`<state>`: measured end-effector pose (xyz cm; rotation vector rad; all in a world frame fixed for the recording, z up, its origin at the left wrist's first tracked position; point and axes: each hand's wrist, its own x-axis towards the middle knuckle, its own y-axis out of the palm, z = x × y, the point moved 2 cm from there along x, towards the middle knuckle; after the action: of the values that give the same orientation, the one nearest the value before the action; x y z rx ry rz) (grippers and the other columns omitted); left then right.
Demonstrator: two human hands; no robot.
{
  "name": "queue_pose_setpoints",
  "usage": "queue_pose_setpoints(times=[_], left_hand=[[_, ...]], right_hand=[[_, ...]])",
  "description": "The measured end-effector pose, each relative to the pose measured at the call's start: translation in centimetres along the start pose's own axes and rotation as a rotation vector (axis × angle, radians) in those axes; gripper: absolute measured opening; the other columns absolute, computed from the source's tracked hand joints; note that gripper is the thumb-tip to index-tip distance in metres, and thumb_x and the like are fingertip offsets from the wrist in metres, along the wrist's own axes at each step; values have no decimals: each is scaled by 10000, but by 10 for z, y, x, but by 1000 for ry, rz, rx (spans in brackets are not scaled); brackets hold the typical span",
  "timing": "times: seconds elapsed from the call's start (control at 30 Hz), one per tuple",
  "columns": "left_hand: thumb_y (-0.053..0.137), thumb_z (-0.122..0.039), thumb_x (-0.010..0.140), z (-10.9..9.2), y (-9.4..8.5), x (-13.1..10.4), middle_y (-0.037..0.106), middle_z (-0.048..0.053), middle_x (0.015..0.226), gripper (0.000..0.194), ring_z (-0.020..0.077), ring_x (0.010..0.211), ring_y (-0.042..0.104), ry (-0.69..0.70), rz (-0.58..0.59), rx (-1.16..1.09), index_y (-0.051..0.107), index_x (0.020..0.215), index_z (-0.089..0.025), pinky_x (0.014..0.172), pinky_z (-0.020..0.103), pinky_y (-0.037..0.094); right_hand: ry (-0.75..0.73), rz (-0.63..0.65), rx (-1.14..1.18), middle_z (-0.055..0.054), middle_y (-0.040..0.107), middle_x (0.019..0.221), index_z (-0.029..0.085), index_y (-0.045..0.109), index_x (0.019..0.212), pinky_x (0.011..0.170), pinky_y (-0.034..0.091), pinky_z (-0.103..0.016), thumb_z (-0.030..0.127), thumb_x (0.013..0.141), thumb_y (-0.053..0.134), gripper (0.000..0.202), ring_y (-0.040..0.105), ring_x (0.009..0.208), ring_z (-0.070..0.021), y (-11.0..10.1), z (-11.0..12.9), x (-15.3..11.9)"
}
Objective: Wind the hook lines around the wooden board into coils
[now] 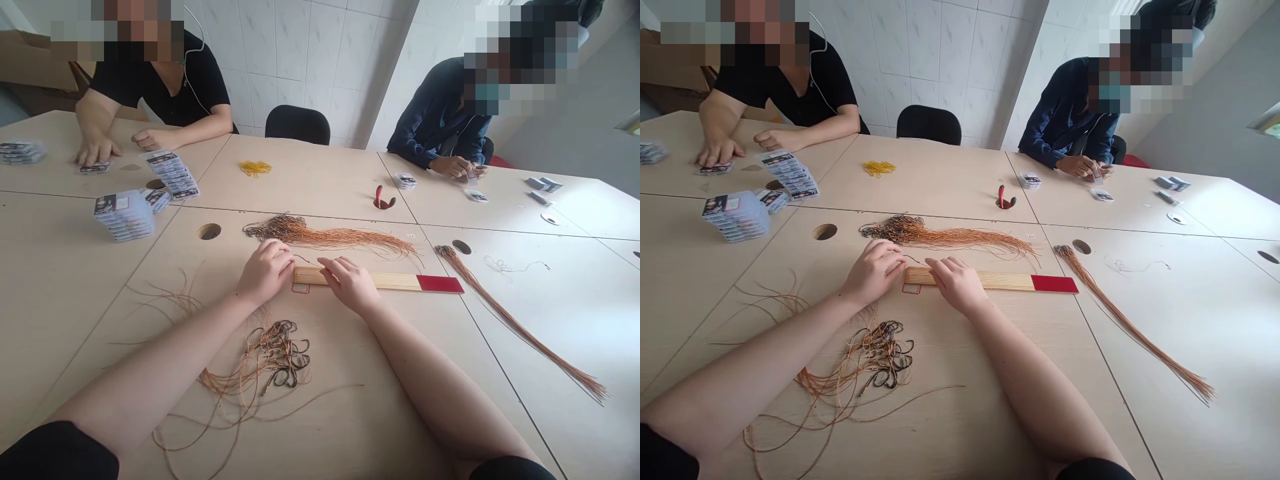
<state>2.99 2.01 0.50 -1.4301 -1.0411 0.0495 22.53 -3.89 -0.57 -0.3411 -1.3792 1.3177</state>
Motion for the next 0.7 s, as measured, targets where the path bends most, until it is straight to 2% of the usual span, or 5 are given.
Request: queue_pose_setpoints(times=[0.17, 0.27, 0.37, 0.6, 0.7], left_hand=[[488, -230, 828, 5, -6, 0, 591, 83, 992, 162, 253, 997, 474, -128, -11, 115, 647, 838, -201, 826, 423, 408], [489, -222, 825, 6, -6, 0, 593, 80, 997, 156, 262, 1002, 469, -173, 8, 145, 644, 826, -202, 803, 421, 401], [486, -216, 827, 8, -4, 0, 594, 78, 982, 150, 257, 990, 471, -182, 36, 134, 635, 812, -199, 795, 407, 404], [478, -204, 830, 10, -2, 0, 592, 76, 925, 142, 236, 940, 483, -172, 64, 129, 613, 795, -181, 804, 387, 420], [479, -203, 827, 10, -2, 0, 591, 78, 921, 141, 239, 935, 486, -166, 56, 125, 614, 793, -183, 798, 388, 423]], right_hand=[[94, 43, -38, -61, 638, 885, 206, 524, 1167, 672, 433, -267, 247, 921, 371, 292, 573, 805, -164, -15, -12, 3], [219, 212, 12, -29, 646, 904, 251, 498, 1204, 586, 417, -248, 259, 897, 420, 316, 576, 706, -143, -30, -21, 4], [303, 396, 50, 1, 643, 848, 280, 540, 1158, 572, 405, -236, 294, 864, 476, 302, 568, 694, -136, -45, -31, 2], [590, 593, -68, -43, 632, 907, 226, 540, 1187, 548, 399, -247, 437, 805, 523, 437, 569, 703, -153, -63, -73, -12], [655, 657, -60, -53, 632, 914, 215, 546, 1178, 562, 411, -255, 467, 787, 535, 465, 572, 689, -153, -69, -84, -18]])
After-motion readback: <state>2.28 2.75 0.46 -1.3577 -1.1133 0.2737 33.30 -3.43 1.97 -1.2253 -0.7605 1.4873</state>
